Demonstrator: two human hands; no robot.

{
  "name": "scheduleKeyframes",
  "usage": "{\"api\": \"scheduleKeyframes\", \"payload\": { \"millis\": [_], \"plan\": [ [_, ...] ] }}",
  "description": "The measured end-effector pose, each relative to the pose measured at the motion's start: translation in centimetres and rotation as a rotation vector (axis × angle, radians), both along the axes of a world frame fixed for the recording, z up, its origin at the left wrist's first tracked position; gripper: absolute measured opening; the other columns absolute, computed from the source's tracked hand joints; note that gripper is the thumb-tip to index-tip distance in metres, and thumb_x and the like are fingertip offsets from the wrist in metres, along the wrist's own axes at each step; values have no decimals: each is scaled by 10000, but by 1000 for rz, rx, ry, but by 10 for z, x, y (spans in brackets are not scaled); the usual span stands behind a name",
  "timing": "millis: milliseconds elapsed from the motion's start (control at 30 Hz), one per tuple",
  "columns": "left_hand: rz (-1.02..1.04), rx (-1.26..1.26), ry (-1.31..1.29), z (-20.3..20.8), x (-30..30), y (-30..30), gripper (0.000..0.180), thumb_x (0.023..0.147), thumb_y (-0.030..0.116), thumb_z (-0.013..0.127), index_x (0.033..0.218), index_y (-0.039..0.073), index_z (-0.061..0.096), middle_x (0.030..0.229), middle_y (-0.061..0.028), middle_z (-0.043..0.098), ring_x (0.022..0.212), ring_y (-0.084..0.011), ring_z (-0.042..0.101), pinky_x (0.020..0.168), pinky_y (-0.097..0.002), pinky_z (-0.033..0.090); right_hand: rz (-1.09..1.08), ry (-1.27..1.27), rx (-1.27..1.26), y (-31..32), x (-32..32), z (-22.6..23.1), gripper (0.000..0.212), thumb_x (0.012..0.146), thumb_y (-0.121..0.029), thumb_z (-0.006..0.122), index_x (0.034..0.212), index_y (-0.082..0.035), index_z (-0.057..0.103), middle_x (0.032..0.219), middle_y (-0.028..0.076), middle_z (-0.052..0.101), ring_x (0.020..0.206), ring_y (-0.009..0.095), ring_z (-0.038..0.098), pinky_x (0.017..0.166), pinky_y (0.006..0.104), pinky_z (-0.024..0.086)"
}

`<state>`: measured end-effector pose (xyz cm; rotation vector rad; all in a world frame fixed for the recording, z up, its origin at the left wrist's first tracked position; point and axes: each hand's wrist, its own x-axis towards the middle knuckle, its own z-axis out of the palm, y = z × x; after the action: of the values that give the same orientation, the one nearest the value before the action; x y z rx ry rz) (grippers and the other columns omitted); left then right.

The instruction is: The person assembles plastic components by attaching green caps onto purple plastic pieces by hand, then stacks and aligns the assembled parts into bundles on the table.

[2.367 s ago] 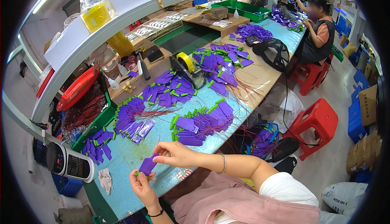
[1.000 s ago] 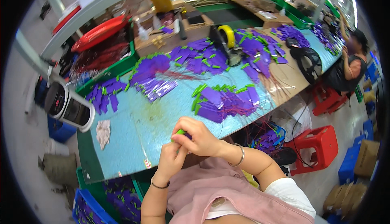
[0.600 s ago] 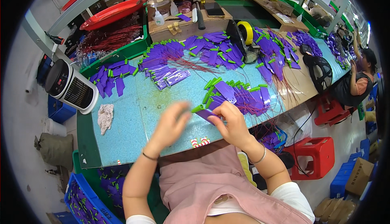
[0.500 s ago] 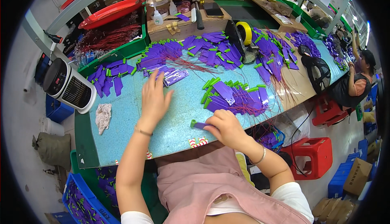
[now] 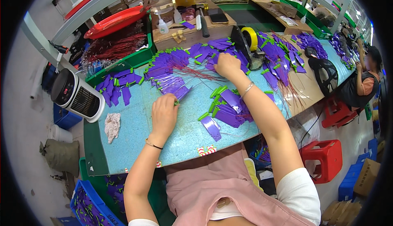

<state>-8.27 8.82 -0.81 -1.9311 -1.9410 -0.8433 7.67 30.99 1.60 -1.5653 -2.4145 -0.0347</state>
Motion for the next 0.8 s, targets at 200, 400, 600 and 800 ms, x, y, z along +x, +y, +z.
{"api": "scheduleKeyframes", "payload": {
  "millis": [200,400,600,800],
  "plan": [
    [-113,-68,-1041,4,10,-31,220,905,116,530,1083,17,447,840,-108,635,687,-134,634,524,-202,435,518,716,53,-58,22,29,219,815,-115,613,1007,-19,570,819,93,628,713,211,610,616,332,466],
    [-208,-43,-1411,21,25,-52,257,938,176,484,1146,25,481,843,-66,629,708,-116,618,553,-200,434,909,755,-449,-154,35,30,231,792,-21,615,1023,-11,606,927,117,656,795,213,638,684,297,491],
    [-217,-34,-1340,37,43,-62,237,920,127,512,1137,32,498,774,-57,633,696,-93,607,539,-181,407,946,796,-386,-167,26,23,212,794,-59,622,1000,-19,594,906,135,643,796,278,632,672,326,497],
    [-202,-39,-1296,32,44,-68,306,898,88,539,1187,32,456,786,-65,641,696,-72,603,515,-154,376,824,826,-338,-181,31,21,185,784,-66,653,943,-1,584,840,109,631,680,216,617,582,283,470]
  ]
}}
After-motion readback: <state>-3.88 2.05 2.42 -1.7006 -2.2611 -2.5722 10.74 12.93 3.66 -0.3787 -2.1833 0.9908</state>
